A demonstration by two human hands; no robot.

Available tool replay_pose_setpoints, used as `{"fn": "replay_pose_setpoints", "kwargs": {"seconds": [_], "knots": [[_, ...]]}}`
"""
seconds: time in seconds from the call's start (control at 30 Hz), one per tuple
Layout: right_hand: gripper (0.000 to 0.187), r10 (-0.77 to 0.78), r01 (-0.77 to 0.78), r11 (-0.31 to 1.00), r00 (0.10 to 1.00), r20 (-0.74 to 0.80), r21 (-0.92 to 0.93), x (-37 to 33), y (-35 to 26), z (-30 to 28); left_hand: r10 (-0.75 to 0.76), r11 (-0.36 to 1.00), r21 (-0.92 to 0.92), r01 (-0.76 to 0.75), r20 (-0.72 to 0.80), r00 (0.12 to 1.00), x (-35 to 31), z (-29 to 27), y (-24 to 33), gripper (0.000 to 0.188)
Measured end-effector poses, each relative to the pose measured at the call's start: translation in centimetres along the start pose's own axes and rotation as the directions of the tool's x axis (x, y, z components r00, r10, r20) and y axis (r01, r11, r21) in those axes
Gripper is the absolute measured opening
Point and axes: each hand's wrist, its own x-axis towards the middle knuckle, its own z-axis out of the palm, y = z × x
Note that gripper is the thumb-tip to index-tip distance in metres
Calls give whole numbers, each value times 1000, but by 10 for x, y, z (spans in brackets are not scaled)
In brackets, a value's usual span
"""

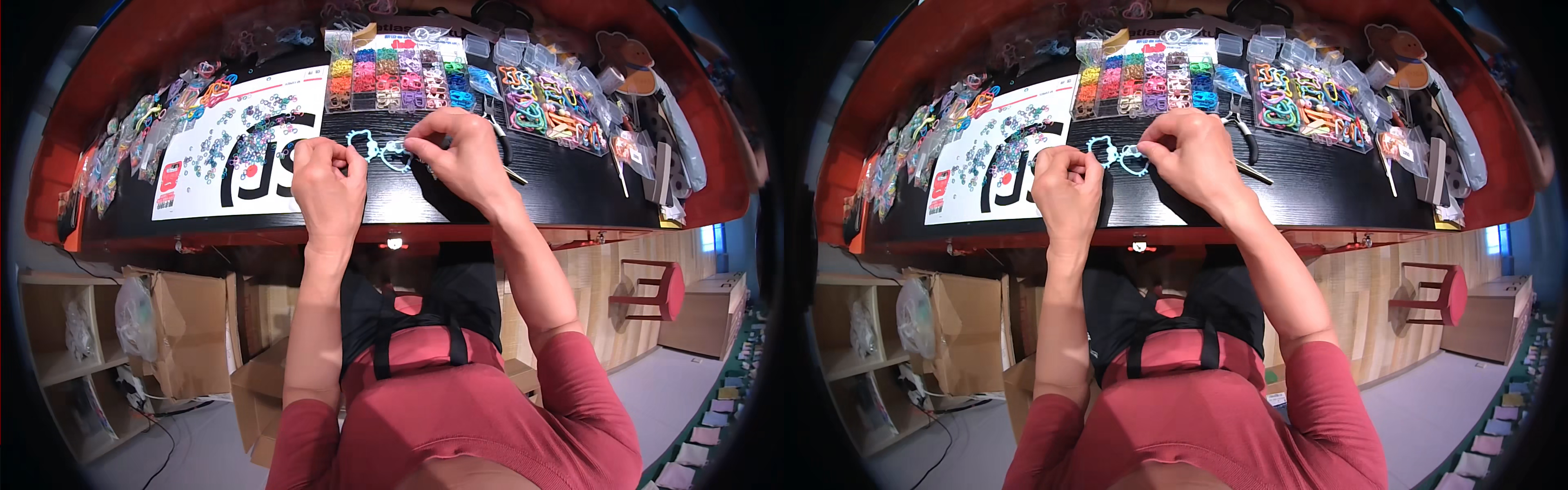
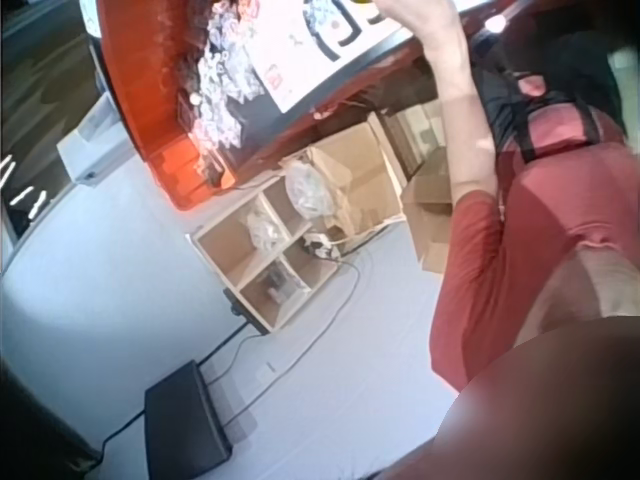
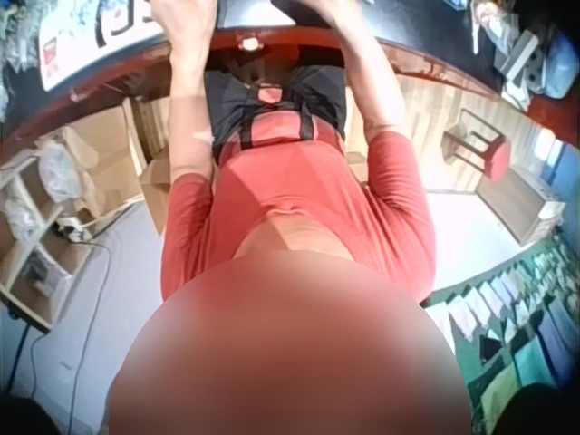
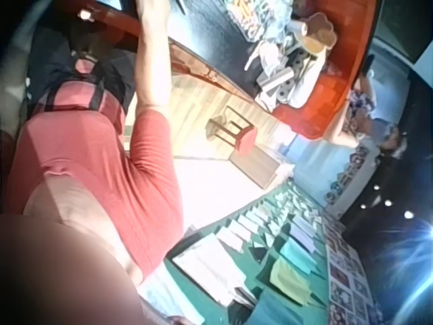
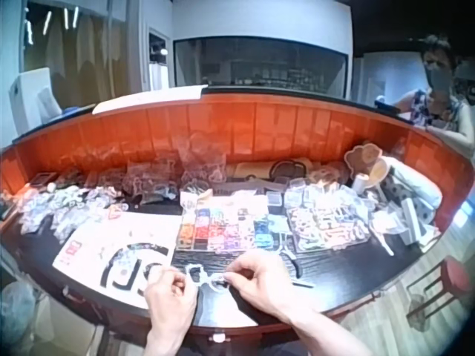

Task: The recorder is assembling small acrylic or plastic keychain charms by attaching metal rings and clasps using pliers.

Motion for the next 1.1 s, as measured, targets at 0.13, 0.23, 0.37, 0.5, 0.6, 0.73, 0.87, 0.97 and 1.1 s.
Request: {"fn": "replay_pose_setpoints", "kwargs": {"seconds": [0.13,0.23,0.37,0.5,0.6,0.73,0.87,0.97,1.1], "knots": [[12,54,-51,998,993,-103,33,-16,10,-18,-53,999,-8,53,38,998,0,-2,5,10],[10,106,-111,994,979,-173,-18,-34,14,-28,12,999,-32,-12,27,1000,1,-3,7,7],[8,48,-100,979,960,-276,-176,-50,19,-27,174,981,-107,-161,133,976,-1,-2,26,10],[7,-95,-13,945,946,-311,-325,-52,20,-22,295,955,-116,-272,312,903,-1,10,40,17],[8,-136,17,930,944,-301,-367,-54,24,-21,286,958,-115,-263,338,897,-2,17,37,17],[9,-181,60,920,942,-283,-388,-57,26,-21,293,955,-158,-252,342,893,-1,20,35,13],[9,-164,49,930,943,-291,-365,-57,26,-22,291,956,-156,-250,366,884,2,21,37,12],[9,-153,45,936,945,-288,-348,-57,25,-23,289,957,-148,-250,404,868,5,21,37,12],[8,-81,1,965,951,-297,-261,-57,27,-21,304,948,-195,-253,313,900,6,23,36,10]]}}
